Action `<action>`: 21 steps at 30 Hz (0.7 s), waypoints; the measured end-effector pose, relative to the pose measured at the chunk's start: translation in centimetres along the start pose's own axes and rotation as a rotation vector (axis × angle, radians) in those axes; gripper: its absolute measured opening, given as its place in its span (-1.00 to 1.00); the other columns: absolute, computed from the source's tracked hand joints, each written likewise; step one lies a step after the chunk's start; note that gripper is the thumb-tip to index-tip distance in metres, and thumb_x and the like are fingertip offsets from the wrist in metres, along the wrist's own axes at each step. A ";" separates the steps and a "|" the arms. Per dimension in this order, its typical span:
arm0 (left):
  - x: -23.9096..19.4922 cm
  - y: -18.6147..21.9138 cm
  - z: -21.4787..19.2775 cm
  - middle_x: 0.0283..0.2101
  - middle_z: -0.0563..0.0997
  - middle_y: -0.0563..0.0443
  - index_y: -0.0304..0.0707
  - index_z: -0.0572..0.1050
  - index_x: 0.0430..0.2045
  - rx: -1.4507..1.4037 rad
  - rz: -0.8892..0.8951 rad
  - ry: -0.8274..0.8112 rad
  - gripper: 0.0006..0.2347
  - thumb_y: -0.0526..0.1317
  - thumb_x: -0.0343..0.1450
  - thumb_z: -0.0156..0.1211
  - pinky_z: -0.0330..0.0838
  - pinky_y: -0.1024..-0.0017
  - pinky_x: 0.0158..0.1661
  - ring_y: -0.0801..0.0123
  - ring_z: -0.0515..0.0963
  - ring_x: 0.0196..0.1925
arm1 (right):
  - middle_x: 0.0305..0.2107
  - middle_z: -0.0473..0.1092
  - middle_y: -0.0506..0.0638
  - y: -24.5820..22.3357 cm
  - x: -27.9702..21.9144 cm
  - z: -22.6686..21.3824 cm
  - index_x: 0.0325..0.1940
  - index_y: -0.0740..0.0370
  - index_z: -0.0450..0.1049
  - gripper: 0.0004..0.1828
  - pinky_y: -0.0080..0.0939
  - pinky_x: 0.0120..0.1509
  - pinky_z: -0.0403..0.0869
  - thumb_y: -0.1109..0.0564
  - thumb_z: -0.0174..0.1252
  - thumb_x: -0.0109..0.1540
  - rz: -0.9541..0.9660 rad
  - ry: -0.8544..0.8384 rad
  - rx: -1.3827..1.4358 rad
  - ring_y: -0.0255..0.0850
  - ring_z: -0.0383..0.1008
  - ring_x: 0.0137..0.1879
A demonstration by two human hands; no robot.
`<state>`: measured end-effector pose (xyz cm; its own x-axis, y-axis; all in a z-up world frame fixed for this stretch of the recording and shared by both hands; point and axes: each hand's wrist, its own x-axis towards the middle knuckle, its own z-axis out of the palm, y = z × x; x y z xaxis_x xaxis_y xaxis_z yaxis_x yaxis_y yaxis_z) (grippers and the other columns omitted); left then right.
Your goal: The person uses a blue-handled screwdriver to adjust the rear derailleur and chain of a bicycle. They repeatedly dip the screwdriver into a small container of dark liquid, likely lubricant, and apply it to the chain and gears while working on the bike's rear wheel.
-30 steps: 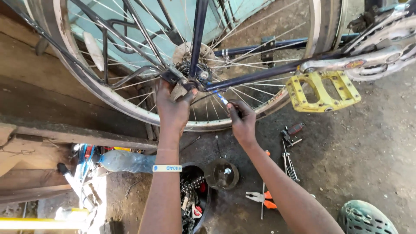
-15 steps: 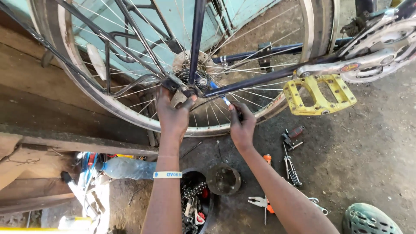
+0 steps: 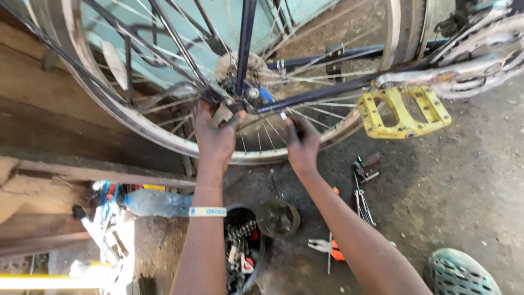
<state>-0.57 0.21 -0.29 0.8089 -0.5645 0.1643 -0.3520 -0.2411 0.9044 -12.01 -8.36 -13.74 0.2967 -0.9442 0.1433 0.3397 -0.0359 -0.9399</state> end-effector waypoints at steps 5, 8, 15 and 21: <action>0.5 -0.6 0.2 0.37 0.25 -0.19 -0.13 0.25 0.32 0.029 0.071 0.038 -0.30 -0.41 0.29 0.51 0.33 -0.38 0.20 -0.31 0.20 0.44 | -0.49 0.45 0.06 4.2 3.0 2.3 -0.13 0.25 0.58 -0.87 -0.06 -0.14 0.41 0.22 0.12 0.41 0.006 -0.058 0.098 -0.20 0.44 -0.25; 0.5 0.1 0.4 0.32 0.31 -0.18 -0.14 0.30 0.27 0.036 0.077 0.059 -0.35 -0.39 0.27 0.50 0.38 -0.39 0.16 -0.31 0.24 0.41 | -0.44 0.47 0.11 2.8 1.0 0.9 -0.08 0.28 0.58 -0.85 -0.01 -0.10 0.43 0.20 0.11 0.42 0.049 -0.061 0.081 -0.14 0.47 -0.22; 0.8 -0.2 0.5 0.43 0.11 -0.38 -0.30 0.19 0.37 0.032 0.095 0.040 -0.28 -0.37 0.31 0.49 0.48 -0.33 0.16 -0.46 0.24 0.36 | -0.36 0.46 0.06 2.4 -1.1 0.8 -0.12 0.27 0.55 -0.88 -0.09 0.05 0.43 0.21 0.10 0.41 0.132 -0.014 0.113 -0.24 0.36 -0.10; 0.4 0.3 0.6 0.41 0.13 -0.30 -0.28 0.20 0.36 0.026 0.091 0.074 -0.29 -0.39 0.31 0.48 0.44 -0.22 0.21 -0.46 0.26 0.36 | -0.48 0.45 -0.04 2.6 2.6 3.9 -0.17 0.17 0.58 -0.90 -0.13 -0.05 0.38 0.25 0.15 0.37 0.064 -0.074 0.147 -0.36 0.37 -0.17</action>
<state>-0.61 -0.60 -0.19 0.8053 -0.5252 0.2751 -0.4372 -0.2127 0.8738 -6.86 -9.64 -14.65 0.3851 -0.9160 0.1126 0.4435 0.0767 -0.8930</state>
